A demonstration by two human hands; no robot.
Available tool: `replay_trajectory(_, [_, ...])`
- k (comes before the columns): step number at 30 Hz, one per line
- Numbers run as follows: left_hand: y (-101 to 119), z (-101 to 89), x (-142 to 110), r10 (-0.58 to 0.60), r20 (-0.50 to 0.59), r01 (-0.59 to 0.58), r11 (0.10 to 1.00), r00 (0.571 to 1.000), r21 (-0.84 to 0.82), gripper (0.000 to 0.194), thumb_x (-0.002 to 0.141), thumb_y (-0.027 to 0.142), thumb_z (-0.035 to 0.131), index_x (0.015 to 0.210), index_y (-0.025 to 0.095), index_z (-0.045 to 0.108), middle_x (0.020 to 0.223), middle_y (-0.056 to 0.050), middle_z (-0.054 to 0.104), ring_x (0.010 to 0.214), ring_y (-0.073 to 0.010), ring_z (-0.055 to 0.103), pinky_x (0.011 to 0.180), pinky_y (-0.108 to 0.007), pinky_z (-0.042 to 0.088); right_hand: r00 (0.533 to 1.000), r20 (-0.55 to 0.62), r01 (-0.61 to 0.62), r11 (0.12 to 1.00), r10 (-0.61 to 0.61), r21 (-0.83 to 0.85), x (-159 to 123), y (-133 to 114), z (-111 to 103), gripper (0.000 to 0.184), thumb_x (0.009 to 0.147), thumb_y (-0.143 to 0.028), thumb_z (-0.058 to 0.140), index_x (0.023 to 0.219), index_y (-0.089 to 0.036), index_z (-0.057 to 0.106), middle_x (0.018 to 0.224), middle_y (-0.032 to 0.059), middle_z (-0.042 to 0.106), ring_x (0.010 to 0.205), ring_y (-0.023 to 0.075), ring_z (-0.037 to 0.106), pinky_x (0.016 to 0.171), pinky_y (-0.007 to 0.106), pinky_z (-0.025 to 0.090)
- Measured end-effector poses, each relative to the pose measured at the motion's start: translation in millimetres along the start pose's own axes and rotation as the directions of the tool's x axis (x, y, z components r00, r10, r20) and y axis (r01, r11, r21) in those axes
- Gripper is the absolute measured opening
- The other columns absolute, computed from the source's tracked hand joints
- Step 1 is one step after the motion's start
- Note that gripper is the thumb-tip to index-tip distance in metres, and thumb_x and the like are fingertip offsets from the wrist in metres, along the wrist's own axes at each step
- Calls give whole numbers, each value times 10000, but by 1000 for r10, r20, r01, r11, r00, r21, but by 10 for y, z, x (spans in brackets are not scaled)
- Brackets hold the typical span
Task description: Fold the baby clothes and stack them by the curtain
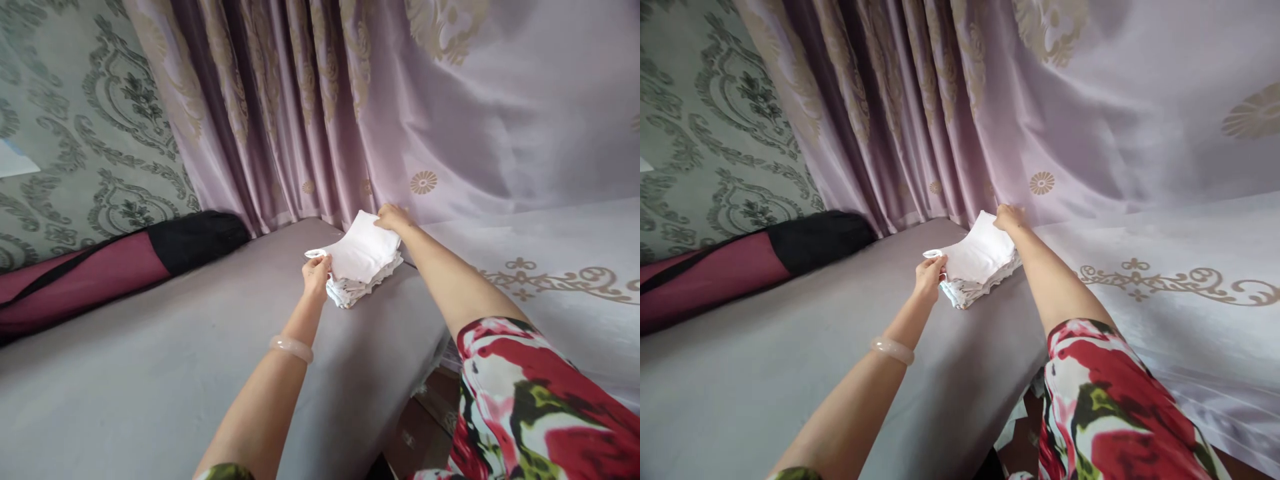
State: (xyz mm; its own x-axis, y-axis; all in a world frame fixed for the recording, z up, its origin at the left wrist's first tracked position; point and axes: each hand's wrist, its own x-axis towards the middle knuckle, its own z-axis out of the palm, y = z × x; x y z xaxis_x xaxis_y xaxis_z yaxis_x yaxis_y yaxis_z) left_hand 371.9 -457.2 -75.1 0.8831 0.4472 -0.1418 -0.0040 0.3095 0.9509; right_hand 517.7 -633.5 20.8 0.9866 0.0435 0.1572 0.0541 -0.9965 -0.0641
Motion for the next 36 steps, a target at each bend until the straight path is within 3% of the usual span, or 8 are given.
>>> replay_trajectory(9, [-520, -97, 33, -114, -35, 112, 992, 993, -63, 355, 597, 411, 790, 648, 159, 545, 487, 64, 461, 450, -57, 424, 477, -193, 324, 1000, 23, 14, 998, -13, -55, 123, 144, 353, 332, 875, -288, 586, 1174, -161, 654, 1209, 139, 639, 1163, 254, 539, 976, 390, 333])
replay_trajectory(14, [-637, -186, 16, -182, -126, 187, 982, 975, 26, 361, 690, 299, 763, 937, 148, 547, 528, 77, 494, 416, -65, 441, 446, -190, 333, 1000, -5, 0, 998, 0, -68, 81, 246, 582, 317, 901, -239, 509, 1159, -130, 657, 1222, 156, 631, 1162, 265, 532, 961, 385, 319])
replay_trajectory(18, [-643, -190, -44, -131, -133, 145, 984, 982, 100, 384, 765, 207, 708, 1069, 146, 483, 577, 97, 475, 400, -51, 425, 419, -179, 337, 999, -37, -26, 996, 23, -82, 25, 284, 757, 335, 903, -164, 435, 1146, -108, 658, 1202, 176, 637, 1161, 284, 532, 958, 400, 321])
replay_trajectory(24, [-693, -235, -132, -98, -60, 106, 982, 993, 158, 419, 776, 222, 723, 1075, 147, 439, 650, 79, 515, 413, -50, 455, 408, -183, 350, 999, -37, 19, 996, -22, -83, -113, 253, 971, 361, 897, -134, 400, 1141, -124, 665, 1197, 173, 646, 1150, 267, 557, 926, 352, 375])
replay_trajectory(29, [-751, -418, -188, -116, 74, 97, 971, 990, 219, 372, 784, 172, 680, 1056, 155, 426, 615, 87, 526, 435, -68, 494, 424, -185, 388, 1000, -5, 5, 999, -6, -54, -245, 155, 1067, 362, 871, -126, 421, 1116, -96, 685, 1094, 195, 681, 1036, 277, 630, 826, 334, 446])
replay_trajectory(32, [-749, -599, -253, -142, 174, 94, 962, 974, 255, 293, 786, 127, 639, 1009, 162, 452, 607, 84, 547, 437, -65, 504, 441, -184, 410, 988, -133, 84, 995, -77, 45, -355, 6, 1145, 398, 904, -185, 402, 1213, -102, 638, 1138, 183, 668, 1038, 280, 621, 836, 346, 456])
replay_trajectory(36, [-625, -906, -357, -238, 283, 143, 937, 929, 317, 144, 806, 95, 581, 909, 161, 504, 573, 73, 559, 429, -64, 518, 474, -194, 442, 904, -334, 324, 938, -268, 124, -589, -386, 1251, 394, 908, -240, 402, 1177, -87, 646, 1120, 172, 670, 1014, 273, 608, 879, 348, 441])
